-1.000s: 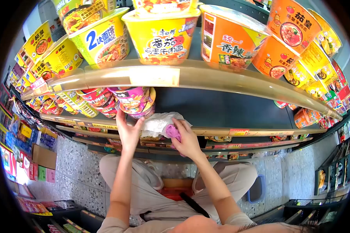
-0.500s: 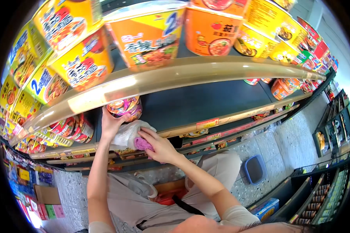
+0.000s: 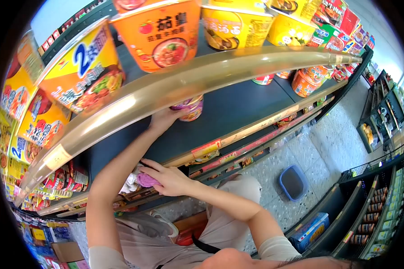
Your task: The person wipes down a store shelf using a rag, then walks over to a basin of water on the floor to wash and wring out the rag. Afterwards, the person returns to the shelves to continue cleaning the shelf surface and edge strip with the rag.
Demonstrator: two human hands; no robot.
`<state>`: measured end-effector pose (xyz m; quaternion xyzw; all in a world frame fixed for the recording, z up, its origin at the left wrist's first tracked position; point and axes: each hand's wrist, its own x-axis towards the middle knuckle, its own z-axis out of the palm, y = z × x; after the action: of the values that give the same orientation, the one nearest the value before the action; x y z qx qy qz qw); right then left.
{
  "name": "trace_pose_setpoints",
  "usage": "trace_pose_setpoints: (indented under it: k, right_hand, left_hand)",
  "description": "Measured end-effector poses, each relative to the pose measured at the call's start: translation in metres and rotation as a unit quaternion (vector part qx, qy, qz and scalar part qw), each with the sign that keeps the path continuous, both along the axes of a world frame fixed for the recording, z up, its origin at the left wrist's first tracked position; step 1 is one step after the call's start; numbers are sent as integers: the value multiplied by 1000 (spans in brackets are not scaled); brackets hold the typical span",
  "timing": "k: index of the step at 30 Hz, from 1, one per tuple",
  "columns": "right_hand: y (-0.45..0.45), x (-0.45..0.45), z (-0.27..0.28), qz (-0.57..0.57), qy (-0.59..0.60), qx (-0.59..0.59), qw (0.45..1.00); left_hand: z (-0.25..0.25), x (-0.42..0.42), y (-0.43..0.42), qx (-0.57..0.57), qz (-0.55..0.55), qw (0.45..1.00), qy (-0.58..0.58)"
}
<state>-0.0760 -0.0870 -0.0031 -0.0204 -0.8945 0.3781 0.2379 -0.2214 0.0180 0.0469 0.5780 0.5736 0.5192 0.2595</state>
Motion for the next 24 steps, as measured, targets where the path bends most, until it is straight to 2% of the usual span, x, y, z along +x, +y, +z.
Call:
trace_pose_setpoints:
  k: [4,8,10,12,13,14,16,20,23,24]
  right_hand:
    - [2,-1,-3,15,-22,21,999]
    - [-4,-10,-14,17,-3,51,999]
    - [-7,-15,-19,34,-38,70,996]
    - [-12,-35,-46,35,72,60,995]
    - [-12,-32,-40,24,137,26,990]
    - [-12,-29,-34,16,202,-3,979]
    - [-11,-28,-38,28,227,0,973]
    - [-4,-34,-47,56,195,-7,979]
    - [-3,-31,-39,75,169,-92,978]
    - [-3,-28,-35,64,131,-97,985]
  left_hand:
    - [-9,46,61,2,-20,999,45]
    - [-4,106,103,1,-68,997,-37]
    - [-13,135,126,16,-44,999,-22]
    - [-19,162,147,48,-42,998,-21]
    - [-27,176,161,51,14,998,19]
    - [-35,189,171,55,26,998,21]
    - [-41,208,182,68,33,997,12]
    - [-47,226,191,88,-1,996,-19]
    - [-29,216,165,27,-49,997,-57]
    - [-20,211,150,6,-19,1000,-10]
